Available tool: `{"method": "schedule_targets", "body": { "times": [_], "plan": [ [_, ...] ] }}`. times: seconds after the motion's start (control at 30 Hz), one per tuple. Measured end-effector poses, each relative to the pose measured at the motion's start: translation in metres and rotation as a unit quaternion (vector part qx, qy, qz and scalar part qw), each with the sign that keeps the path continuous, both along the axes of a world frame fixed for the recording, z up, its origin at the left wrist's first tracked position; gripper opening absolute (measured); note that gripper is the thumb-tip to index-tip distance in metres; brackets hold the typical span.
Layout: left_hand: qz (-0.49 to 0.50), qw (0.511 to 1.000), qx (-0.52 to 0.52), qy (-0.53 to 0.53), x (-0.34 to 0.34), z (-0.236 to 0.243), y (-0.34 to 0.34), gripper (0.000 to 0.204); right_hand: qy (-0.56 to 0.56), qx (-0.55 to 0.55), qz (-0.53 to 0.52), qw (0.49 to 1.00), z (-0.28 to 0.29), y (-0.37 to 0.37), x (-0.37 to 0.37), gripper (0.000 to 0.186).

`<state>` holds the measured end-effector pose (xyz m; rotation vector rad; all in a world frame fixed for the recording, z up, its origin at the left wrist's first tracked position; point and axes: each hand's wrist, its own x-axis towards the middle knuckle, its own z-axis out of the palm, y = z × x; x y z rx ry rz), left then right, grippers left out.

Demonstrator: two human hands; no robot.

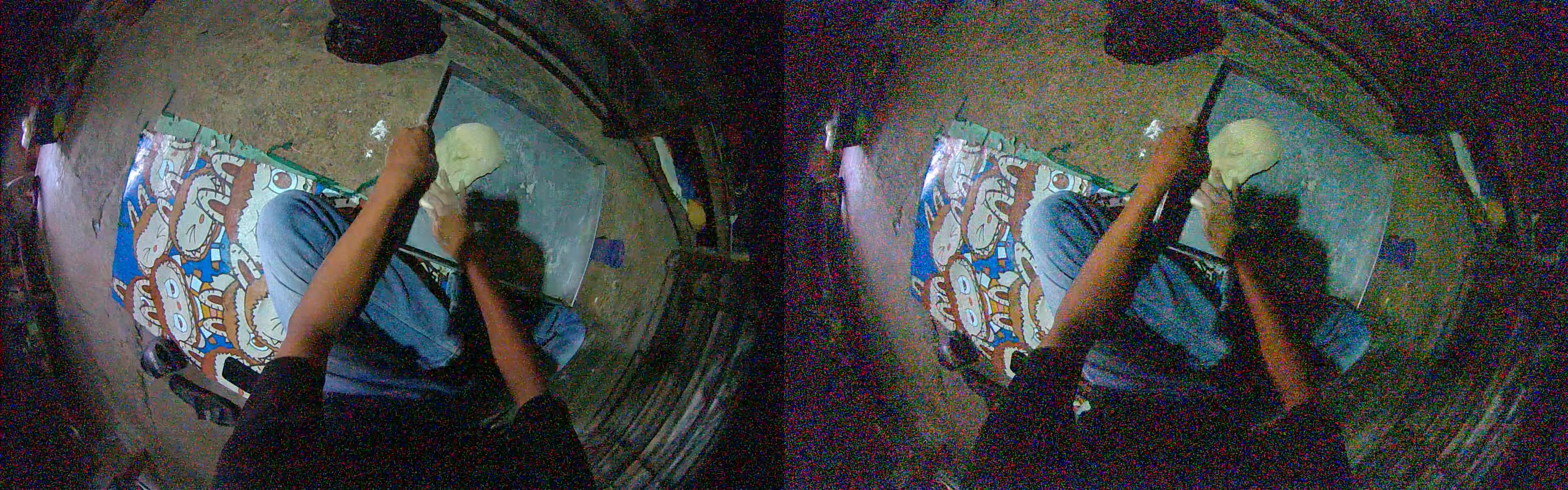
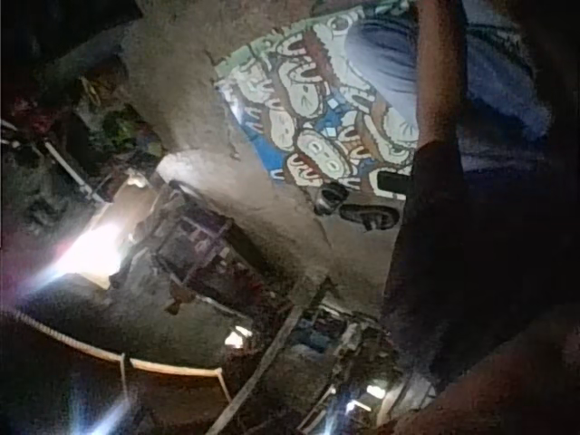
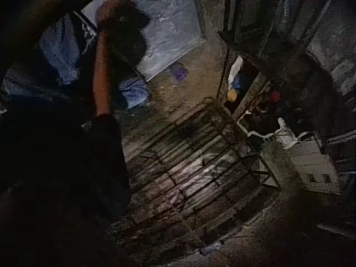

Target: The person kneads a piece of dough by hand on a metal tray, repeatedly pressing, folding, and stretching it.

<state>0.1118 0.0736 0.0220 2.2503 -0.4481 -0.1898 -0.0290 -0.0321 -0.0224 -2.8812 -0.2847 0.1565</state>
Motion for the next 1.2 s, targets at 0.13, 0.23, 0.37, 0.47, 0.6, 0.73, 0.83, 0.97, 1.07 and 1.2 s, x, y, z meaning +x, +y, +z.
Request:
{"method": "schedule_targets", "body": {
  "times": [0.13,0.23,0.37,0.47,0.6,0.73,0.83,0.97,1.07,1.2],
  "plan": [
    [-0.040,0.999,0.031,-0.008,-0.005,0.013,0.004,0.021,-0.004,0.084,0.031,0.996,0.007,0.006,-0.032,0.036],
    [-0.016,0.998,0.053,0.014,0.006,-0.004,0.002,0.021,0.012,0.065,0.041,0.997,0.017,0.020,-0.039,0.042],
    [-0.043,0.997,0.068,0.017,0.012,-0.013,0.009,0.019,0.132,0.238,0.021,0.962,0.056,0.000,-0.015,0.055],
    [-0.037,0.998,0.053,-0.003,0.004,-0.010,0.001,0.019,0.185,0.374,-0.136,0.898,0.068,-0.042,0.014,0.067],
    [-0.080,0.991,0.100,-0.028,0.015,-0.025,0.009,0.021,-0.035,0.197,-0.148,0.969,0.049,-0.050,0.063,0.078],
    [-0.057,0.997,0.052,-0.026,0.004,-0.018,0.005,0.023,-0.003,0.078,-0.247,0.966,0.013,-0.046,0.084,0.088],
    [-0.026,0.999,0.037,0.001,0.008,-0.031,0.002,0.021,0.023,-0.073,-0.193,0.978,-0.012,-0.045,0.082,0.083],
    [-0.021,0.998,0.042,0.050,0.012,-0.041,-0.005,0.021,0.057,-0.016,-0.186,0.981,-0.012,-0.057,0.080,0.079],
    [-0.077,0.993,0.090,0.010,0.024,-0.061,0.013,0.021,-0.003,-0.052,-0.129,0.990,0.000,-0.031,0.070,0.078],
    [-0.018,0.996,0.086,0.016,0.002,-0.018,-0.001,0.022,-0.040,-0.024,-0.100,0.994,-0.001,-0.040,0.024,0.084]
  ]
}}
